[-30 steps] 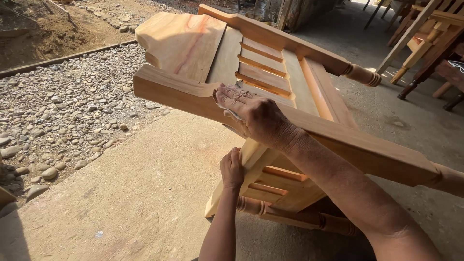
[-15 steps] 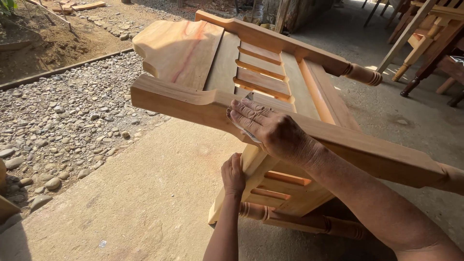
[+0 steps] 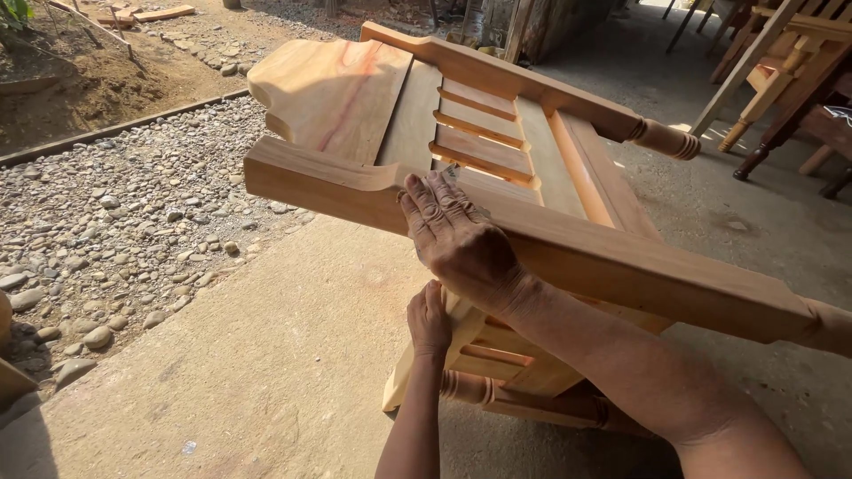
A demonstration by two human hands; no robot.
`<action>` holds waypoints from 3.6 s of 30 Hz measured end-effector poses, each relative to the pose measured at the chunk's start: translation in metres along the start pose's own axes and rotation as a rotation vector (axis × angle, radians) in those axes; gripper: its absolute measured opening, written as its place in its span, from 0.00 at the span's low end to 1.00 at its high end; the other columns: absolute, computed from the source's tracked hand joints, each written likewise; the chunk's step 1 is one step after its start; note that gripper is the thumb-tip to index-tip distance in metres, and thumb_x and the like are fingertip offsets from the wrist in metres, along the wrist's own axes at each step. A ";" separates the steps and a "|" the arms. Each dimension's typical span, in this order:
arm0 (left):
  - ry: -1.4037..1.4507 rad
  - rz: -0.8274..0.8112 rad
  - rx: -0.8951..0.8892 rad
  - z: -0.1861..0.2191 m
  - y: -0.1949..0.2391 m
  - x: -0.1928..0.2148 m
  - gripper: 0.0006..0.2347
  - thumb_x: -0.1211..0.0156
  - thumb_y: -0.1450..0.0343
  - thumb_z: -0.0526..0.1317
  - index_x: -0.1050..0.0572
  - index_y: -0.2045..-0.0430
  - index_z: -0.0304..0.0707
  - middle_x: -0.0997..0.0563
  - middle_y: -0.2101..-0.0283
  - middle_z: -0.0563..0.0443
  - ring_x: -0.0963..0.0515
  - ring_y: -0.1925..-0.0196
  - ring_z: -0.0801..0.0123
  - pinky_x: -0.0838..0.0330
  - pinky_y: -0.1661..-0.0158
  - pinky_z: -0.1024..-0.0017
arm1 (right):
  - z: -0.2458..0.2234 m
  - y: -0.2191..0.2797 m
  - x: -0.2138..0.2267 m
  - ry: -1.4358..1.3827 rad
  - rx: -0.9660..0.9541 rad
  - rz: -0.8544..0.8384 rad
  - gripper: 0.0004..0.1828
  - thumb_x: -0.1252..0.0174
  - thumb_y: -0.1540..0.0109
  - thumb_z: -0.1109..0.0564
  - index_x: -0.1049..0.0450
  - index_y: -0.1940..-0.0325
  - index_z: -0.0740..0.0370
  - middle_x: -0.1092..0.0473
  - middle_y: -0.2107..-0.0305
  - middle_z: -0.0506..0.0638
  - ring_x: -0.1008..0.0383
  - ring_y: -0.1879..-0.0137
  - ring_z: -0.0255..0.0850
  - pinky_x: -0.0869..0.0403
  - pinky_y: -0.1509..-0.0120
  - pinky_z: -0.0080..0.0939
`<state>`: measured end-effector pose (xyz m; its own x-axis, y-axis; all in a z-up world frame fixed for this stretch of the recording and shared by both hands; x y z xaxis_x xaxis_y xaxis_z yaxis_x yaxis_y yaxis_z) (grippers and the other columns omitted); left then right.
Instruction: The person sands the underside and legs of a wooden chair using a piece of sandpaper. They work on the horizontal slats and the curved edges of the chair's frame, holding the furniture steady with one hand while sanding with the other.
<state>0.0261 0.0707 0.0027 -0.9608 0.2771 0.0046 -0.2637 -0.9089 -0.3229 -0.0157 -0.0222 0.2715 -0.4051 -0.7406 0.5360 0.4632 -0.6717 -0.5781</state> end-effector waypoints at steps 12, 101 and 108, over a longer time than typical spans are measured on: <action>0.053 -0.053 0.113 0.022 0.005 0.007 0.23 0.60 0.25 0.51 0.18 0.67 0.30 0.20 0.74 0.32 0.20 0.71 0.49 0.30 0.64 0.58 | 0.043 0.035 0.022 -0.373 -0.150 0.025 0.25 0.43 0.33 0.54 0.30 0.34 0.69 0.33 0.34 0.64 0.34 0.27 0.56 0.34 0.23 0.56; 0.032 -0.016 0.098 0.024 0.003 0.011 0.23 0.60 0.25 0.51 0.20 0.68 0.30 0.20 0.71 0.29 0.20 0.68 0.44 0.29 0.62 0.56 | 0.010 -0.011 -0.006 -0.170 0.144 0.010 0.29 0.38 0.37 0.56 0.32 0.32 0.68 0.34 0.34 0.60 0.31 0.29 0.56 0.30 0.27 0.51; 0.038 -0.082 0.176 0.027 0.007 0.009 0.23 0.59 0.25 0.52 0.21 0.69 0.28 0.24 0.76 0.28 0.24 0.72 0.42 0.32 0.65 0.55 | 0.005 -0.033 -0.010 -0.113 0.330 -0.005 0.23 0.42 0.34 0.60 0.30 0.35 0.67 0.32 0.36 0.59 0.29 0.31 0.53 0.31 0.25 0.55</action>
<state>0.0132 0.0586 0.0261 -0.9325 0.3611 -0.0129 -0.3550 -0.9223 -0.1524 -0.0228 0.0076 0.2887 -0.3270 -0.7186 0.6137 0.6984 -0.6213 -0.3552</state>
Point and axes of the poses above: each hand's wrist, its own y-axis away from the middle knuckle, its own x-axis out of the back of the hand, z = x × y, the point moved 7 cm from there along -y, towards the middle knuckle
